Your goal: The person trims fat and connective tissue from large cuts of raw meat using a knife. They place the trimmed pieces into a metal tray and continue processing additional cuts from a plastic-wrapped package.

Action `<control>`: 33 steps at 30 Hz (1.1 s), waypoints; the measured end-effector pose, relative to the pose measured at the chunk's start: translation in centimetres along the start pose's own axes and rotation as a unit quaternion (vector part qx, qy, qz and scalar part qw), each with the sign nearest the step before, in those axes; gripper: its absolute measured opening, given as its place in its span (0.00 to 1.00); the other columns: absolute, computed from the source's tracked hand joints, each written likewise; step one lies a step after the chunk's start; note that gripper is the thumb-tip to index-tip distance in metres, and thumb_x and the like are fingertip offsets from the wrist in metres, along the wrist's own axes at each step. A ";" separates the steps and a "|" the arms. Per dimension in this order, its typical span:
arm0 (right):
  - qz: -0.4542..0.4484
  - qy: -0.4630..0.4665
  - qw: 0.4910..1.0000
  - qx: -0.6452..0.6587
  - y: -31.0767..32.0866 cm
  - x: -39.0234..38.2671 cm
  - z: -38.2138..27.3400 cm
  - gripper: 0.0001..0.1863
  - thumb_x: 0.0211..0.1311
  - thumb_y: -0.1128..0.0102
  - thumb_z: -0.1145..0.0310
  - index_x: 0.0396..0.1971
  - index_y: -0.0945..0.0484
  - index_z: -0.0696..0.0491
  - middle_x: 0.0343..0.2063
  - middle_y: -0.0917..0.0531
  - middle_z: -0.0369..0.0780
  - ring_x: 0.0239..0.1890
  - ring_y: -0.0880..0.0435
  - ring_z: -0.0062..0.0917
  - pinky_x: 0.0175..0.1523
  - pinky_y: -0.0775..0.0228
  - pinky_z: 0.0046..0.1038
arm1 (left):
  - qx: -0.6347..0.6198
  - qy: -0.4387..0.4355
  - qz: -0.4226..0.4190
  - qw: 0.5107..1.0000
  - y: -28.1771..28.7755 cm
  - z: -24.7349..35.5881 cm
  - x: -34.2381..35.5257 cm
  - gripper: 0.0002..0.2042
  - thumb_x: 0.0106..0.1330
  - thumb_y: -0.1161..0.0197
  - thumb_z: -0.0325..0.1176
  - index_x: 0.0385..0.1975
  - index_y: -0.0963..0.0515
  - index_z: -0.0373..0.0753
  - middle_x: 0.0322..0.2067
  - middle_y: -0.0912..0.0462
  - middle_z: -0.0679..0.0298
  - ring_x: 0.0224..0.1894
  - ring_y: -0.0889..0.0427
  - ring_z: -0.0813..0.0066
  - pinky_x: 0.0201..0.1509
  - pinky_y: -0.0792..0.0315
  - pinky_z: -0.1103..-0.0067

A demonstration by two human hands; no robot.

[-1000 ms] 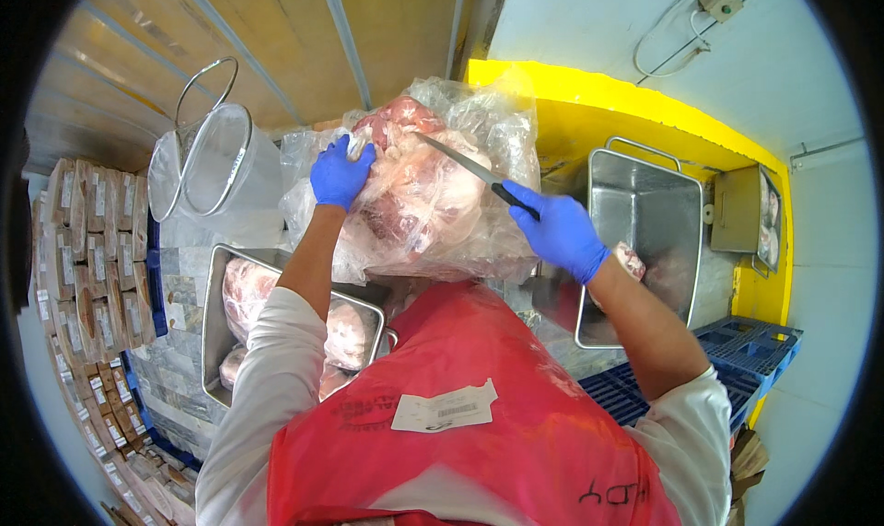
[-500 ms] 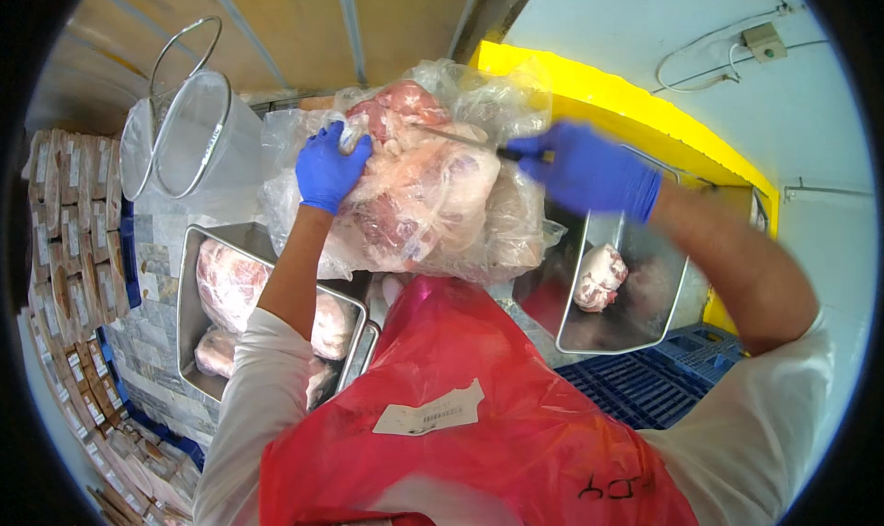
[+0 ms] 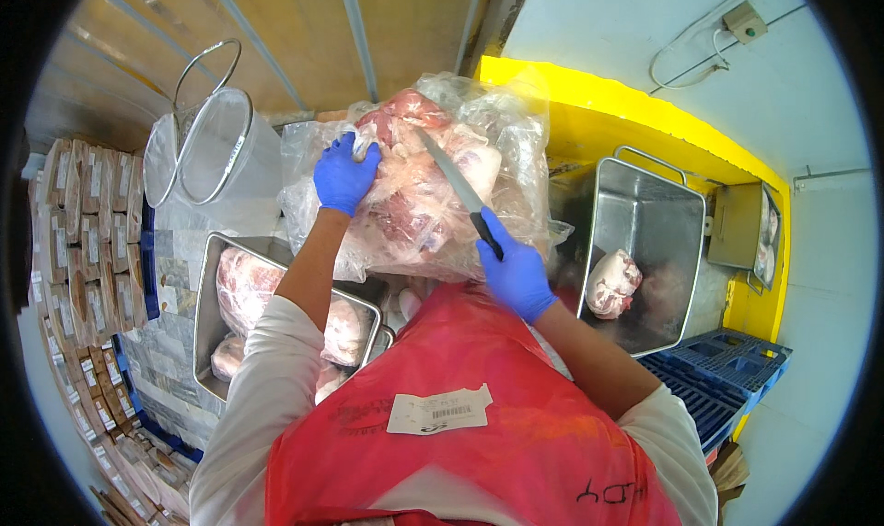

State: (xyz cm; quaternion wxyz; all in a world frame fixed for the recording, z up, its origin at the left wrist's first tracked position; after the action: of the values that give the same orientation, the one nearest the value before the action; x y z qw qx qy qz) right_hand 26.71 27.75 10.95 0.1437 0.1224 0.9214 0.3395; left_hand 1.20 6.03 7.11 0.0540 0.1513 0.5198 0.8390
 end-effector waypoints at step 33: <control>0.016 -0.036 0.999 0.024 -3.1 1.5 1.3 0.29 0.69 0.42 0.62 0.69 0.33 0.39 0.27 0.17 0.52 0.27 0.14 0.39 0.37 0.25 0.37 | -0.037 -0.013 0.054 0.998 0.2 -0.2 -0.6 0.25 0.60 0.37 0.51 0.47 0.21 0.36 0.37 0.16 0.47 0.40 0.16 0.47 0.45 0.23 0.59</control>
State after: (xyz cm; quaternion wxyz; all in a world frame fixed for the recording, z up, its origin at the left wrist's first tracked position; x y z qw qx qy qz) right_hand 25.39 26.72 7.64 0.1683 0.1523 0.9216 0.3148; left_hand 1.69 5.65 7.15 0.0210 0.1880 0.4791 0.8571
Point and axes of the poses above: each hand's wrist, its own x-axis towards the middle knuckle, its own y-axis out of the back of the hand, z = x × y, the point moved 6 cm from there along x, towards the middle knuckle
